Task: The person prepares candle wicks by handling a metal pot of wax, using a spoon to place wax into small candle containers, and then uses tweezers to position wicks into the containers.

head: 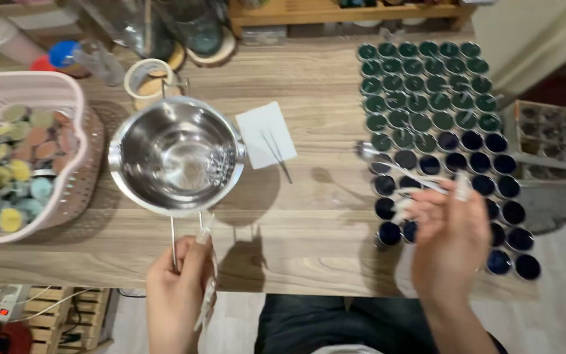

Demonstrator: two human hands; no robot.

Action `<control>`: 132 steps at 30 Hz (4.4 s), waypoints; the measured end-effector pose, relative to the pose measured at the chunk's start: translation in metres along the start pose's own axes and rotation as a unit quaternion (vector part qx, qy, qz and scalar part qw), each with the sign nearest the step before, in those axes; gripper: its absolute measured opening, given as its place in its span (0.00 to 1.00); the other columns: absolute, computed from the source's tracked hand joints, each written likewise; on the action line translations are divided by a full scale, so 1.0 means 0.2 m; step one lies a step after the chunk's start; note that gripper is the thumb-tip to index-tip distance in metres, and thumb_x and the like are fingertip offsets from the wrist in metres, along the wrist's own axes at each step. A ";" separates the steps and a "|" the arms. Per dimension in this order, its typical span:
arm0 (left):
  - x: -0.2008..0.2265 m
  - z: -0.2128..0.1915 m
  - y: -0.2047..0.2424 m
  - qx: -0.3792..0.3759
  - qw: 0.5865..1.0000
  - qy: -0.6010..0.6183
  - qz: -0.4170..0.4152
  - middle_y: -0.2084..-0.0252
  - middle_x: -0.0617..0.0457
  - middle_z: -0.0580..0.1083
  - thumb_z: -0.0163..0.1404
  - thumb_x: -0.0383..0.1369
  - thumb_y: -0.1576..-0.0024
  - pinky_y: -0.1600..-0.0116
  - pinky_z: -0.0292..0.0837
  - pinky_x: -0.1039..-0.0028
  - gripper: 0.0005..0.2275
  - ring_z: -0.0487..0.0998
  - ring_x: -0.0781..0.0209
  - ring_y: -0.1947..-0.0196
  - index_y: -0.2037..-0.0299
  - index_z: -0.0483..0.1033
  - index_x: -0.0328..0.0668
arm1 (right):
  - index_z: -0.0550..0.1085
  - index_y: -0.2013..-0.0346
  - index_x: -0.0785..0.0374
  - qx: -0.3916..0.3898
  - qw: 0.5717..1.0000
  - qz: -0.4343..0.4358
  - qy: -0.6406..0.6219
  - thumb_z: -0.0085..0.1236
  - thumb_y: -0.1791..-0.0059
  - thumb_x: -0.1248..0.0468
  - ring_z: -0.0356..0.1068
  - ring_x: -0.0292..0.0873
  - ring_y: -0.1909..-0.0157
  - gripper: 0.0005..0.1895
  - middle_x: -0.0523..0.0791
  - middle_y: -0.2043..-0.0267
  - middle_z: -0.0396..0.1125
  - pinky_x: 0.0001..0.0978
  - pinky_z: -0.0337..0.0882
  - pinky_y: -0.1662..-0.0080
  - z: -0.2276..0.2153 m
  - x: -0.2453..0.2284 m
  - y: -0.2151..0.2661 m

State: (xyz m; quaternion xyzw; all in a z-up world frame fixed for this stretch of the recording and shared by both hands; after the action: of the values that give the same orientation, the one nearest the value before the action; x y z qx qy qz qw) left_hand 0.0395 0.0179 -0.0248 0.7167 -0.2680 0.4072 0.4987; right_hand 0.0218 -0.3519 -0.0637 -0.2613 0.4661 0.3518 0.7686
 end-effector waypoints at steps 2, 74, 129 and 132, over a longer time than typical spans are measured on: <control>-0.03 -0.05 -0.03 0.000 1.000 0.012 0.019 0.85 0.57 0.63 0.52 0.34 0.42 0.82 0.47 0.74 0.12 0.57 0.70 0.88 0.74 0.74 0.33 | 0.65 0.46 0.69 -0.024 0.999 0.030 -0.003 0.39 0.36 0.62 0.71 0.41 0.60 0.12 0.51 0.59 0.69 0.34 0.74 0.55 0.22 0.09 -0.03; -0.18 -0.23 -0.11 -0.026 0.999 0.000 0.018 0.85 0.58 0.63 0.54 0.33 0.41 0.79 0.45 0.76 0.12 0.56 0.72 0.86 0.73 0.76 0.31 | 0.73 0.60 0.70 -0.130 0.820 -0.068 0.553 0.63 0.54 0.64 0.71 0.60 0.54 0.13 0.58 0.56 0.71 0.50 0.70 0.54 0.85 0.58 -0.12; -0.11 -0.01 0.03 -0.043 0.994 -0.090 0.045 0.81 0.61 0.64 0.52 0.36 0.39 0.75 0.47 0.77 0.12 0.57 0.73 0.81 0.70 0.76 0.35 | 0.79 0.61 0.70 -0.048 0.853 0.478 0.204 0.55 0.51 0.65 0.54 0.36 0.92 0.10 0.46 0.88 0.63 0.26 0.46 0.87 -0.31 0.21 0.37; -0.11 -0.01 0.05 -0.031 0.995 -0.085 0.035 0.81 0.60 0.64 0.53 0.35 0.40 0.74 0.48 0.77 0.11 0.58 0.73 0.81 0.70 0.76 0.35 | 0.78 0.59 0.68 -0.042 0.840 0.485 0.240 0.58 0.51 0.64 0.53 0.37 0.92 0.10 0.45 0.88 0.61 0.26 0.45 0.86 -0.33 0.18 0.35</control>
State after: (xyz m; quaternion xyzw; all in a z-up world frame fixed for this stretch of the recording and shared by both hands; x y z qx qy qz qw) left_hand 0.0192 0.0164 -0.0392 0.7229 -0.3469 0.3536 0.4817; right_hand -0.0558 -0.3458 -0.1293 -0.1098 0.6880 0.6253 0.3516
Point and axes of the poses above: each hand's wrist, its own y-axis away from the middle knuckle, its own z-axis out of the palm, x = y × z, the point moved 5 cm from there along -y, towards the middle knuckle
